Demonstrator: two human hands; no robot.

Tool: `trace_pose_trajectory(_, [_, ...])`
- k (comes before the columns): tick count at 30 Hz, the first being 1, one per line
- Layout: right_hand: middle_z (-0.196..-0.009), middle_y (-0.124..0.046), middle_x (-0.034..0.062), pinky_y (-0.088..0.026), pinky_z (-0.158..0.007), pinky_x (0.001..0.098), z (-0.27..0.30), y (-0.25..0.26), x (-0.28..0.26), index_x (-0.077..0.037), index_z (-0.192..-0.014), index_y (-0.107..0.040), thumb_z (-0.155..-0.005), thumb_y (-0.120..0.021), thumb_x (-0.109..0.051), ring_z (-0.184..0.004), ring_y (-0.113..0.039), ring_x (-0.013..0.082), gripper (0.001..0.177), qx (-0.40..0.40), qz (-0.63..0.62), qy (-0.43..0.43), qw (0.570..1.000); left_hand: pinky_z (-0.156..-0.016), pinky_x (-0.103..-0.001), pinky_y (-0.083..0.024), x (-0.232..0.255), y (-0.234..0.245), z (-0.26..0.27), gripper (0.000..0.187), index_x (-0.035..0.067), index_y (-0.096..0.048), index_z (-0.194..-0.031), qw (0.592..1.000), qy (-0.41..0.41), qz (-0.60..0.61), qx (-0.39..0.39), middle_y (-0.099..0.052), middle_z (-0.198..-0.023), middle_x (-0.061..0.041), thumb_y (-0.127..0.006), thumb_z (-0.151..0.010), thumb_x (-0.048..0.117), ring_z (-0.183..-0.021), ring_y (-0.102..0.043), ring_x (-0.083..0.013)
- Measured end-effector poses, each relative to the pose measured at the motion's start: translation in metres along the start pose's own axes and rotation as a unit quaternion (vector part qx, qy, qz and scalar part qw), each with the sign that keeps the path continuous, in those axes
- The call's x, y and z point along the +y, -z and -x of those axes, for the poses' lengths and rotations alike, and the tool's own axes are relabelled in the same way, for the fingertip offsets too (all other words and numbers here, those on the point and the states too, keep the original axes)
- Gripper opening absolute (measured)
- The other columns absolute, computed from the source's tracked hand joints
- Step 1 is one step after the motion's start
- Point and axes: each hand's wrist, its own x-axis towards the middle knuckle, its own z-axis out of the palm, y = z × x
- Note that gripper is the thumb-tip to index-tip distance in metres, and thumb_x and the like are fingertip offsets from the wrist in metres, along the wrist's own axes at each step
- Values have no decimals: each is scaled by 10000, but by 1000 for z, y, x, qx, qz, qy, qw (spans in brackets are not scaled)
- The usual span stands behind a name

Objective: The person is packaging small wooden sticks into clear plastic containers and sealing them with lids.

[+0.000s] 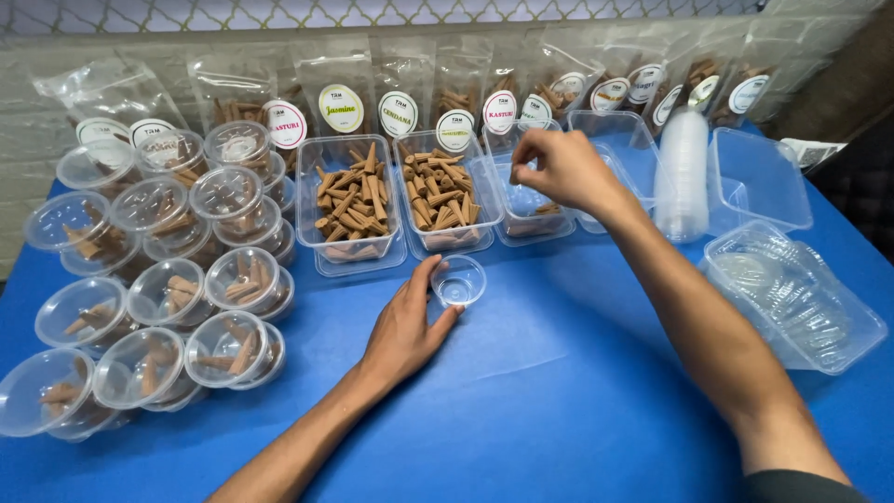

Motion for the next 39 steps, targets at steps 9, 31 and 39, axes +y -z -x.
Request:
trace_pose_trajectory(9, [-861, -773, 44, -550, -768, 430, 83, -2, -105, -184, -944, -753, -825, -757, -109, -776, -672, 299, 140, 11, -142, 216, 966, -966, -510, -554, -7, -2, 0, 728, 30, -367, -1513, 1000, -14, 0, 10, -613, -1365, -255, -724, -899, 187, -1242, -592, -452])
trace_pose_trajectory(31, [-790, -756, -47, -489, -723, 349, 76, -82, -85, -239, -885, -665, -814, -783, -277, -820, -671, 215, 143, -3, 23, 213, 977, -938, -483, -578, -12, -4, -2, 753, 42, -386, -1507, 1000, -7, 13, 11, -657, -1260, -244, -756, -871, 204, -1178, -627, -427])
trace_pose_trajectory(39, [-837, -778, -39, -498, -741, 360, 78, -72, -90, -235, -866, -699, -808, -782, -227, -853, -678, 233, 101, -58, -15, 196, 979, -931, -462, -588, -23, -11, -1, 760, 49, -391, -1511, 1000, 2, 19, 13, -656, -1273, -241, -762, -864, 198, -1165, -634, -425])
